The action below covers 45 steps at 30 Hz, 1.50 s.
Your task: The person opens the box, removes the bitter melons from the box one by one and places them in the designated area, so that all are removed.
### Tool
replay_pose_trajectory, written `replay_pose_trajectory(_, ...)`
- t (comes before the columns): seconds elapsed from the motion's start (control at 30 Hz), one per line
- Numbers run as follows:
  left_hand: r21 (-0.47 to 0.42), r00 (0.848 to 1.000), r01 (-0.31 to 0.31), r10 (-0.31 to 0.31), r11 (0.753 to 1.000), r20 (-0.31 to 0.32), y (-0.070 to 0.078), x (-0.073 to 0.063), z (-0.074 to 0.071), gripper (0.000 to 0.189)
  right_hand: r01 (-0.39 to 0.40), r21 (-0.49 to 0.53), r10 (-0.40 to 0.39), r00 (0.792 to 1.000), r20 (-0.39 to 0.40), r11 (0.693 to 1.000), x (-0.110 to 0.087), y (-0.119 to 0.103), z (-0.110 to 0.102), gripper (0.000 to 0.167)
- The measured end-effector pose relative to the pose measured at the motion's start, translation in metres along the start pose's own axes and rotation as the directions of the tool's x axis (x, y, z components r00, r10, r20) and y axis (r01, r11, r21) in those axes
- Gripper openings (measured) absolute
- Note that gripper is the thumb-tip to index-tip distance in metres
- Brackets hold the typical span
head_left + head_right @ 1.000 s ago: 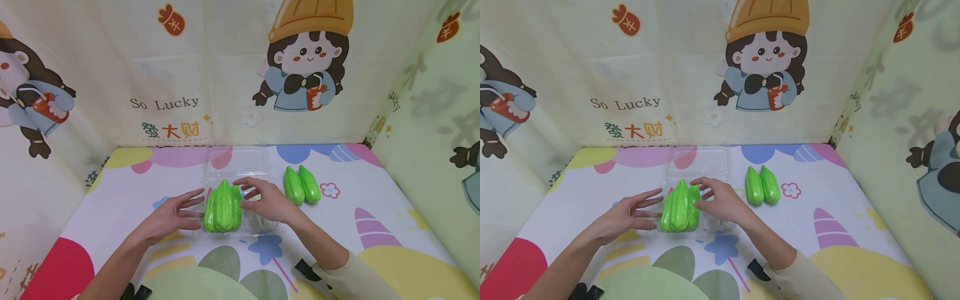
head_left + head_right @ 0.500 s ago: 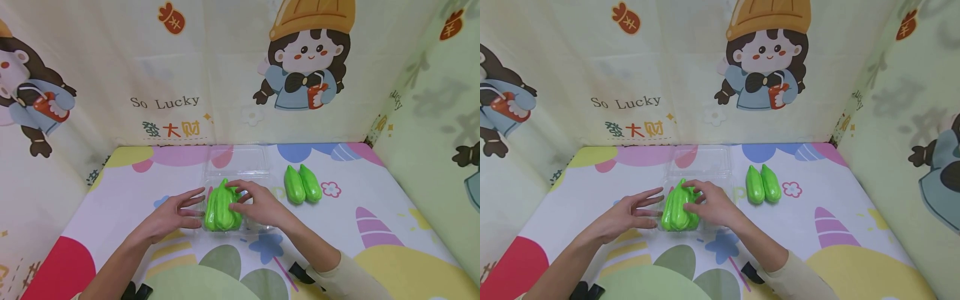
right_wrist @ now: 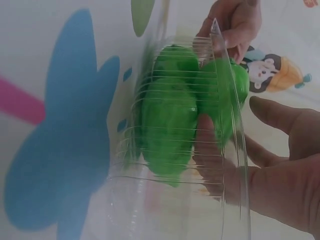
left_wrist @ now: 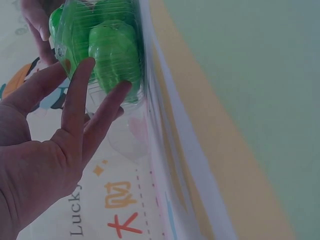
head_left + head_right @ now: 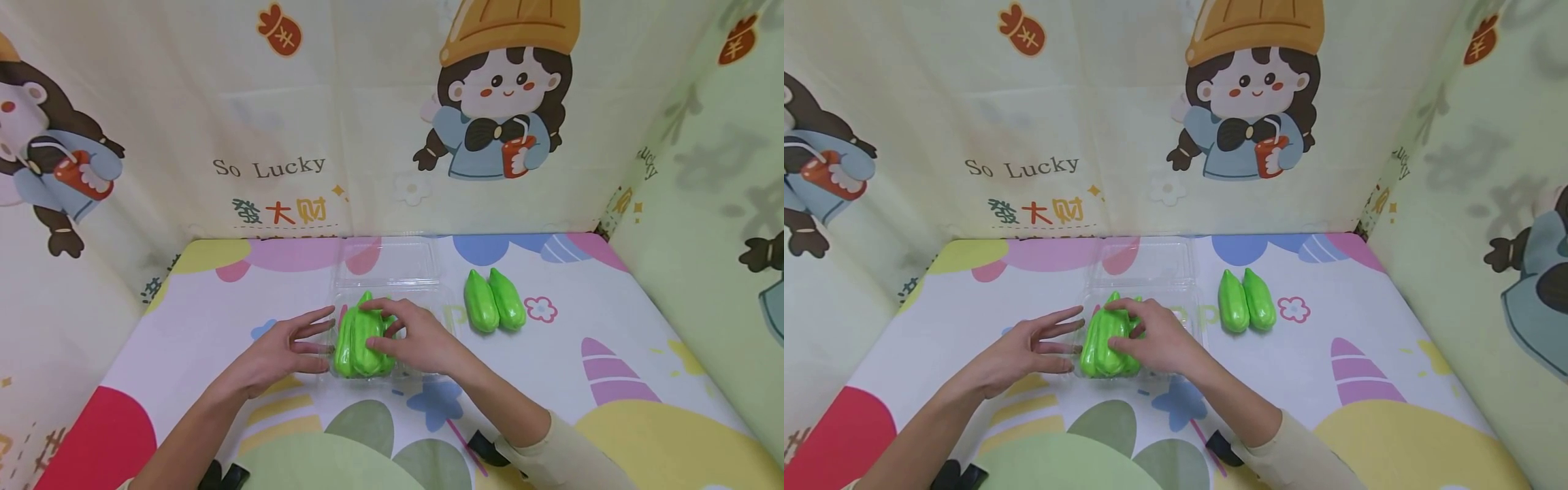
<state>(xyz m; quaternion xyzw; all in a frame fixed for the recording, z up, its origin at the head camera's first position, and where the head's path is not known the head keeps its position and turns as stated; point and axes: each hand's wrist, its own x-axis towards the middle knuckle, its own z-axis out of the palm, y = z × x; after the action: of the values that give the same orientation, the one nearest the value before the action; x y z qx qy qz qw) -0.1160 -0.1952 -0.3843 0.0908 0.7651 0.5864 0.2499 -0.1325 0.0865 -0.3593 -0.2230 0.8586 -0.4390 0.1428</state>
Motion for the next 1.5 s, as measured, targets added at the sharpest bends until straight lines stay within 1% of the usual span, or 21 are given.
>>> replay_pose_trajectory(0.1,-0.002,1.000,-0.001,0.001,1.000,-0.002,0.001,0.000,0.000,0.091,0.012,-0.002,-0.012,1.000,0.003,1.000,0.000,0.000,0.001,0.050)
replay_pose_trajectory(0.47,-0.004,1.000,-0.005,0.005,1.000,-0.007,0.002,-0.001,0.001,0.090,-0.002,0.012,0.002,1.000,0.007,1.000,0.001,-0.001,0.003,0.054)
replay_pose_trajectory(0.53,-0.011,1.000,-0.002,0.001,1.000,-0.008,0.002,-0.001,0.002,0.090,-0.007,0.018,0.007,1.000,0.007,1.000,0.001,-0.001,0.003,0.055)
replay_pose_trajectory(0.77,-0.017,1.000,-0.024,0.024,1.000,0.002,0.003,-0.002,0.002,0.090,-0.025,0.034,0.026,1.000,-0.011,0.999,0.001,-0.003,0.006,0.058)
replay_pose_trajectory(0.93,-0.022,1.000,-0.021,0.021,1.000,0.005,0.002,-0.003,0.002,0.091,-0.040,0.049,0.041,0.999,-0.018,0.998,0.001,-0.004,0.007,0.058)
replay_pose_trajectory(1.27,-0.006,1.000,-0.018,0.018,1.000,-0.006,0.000,-0.002,0.001,0.090,-0.071,0.058,0.073,0.997,-0.028,0.996,-0.002,-0.005,0.001,0.057)
replay_pose_trajectory(1.5,-0.010,1.000,-0.019,0.019,1.000,-0.005,0.000,-0.001,0.002,0.090,-0.049,0.049,0.051,0.998,-0.048,0.998,-0.006,-0.002,-0.006,0.057)
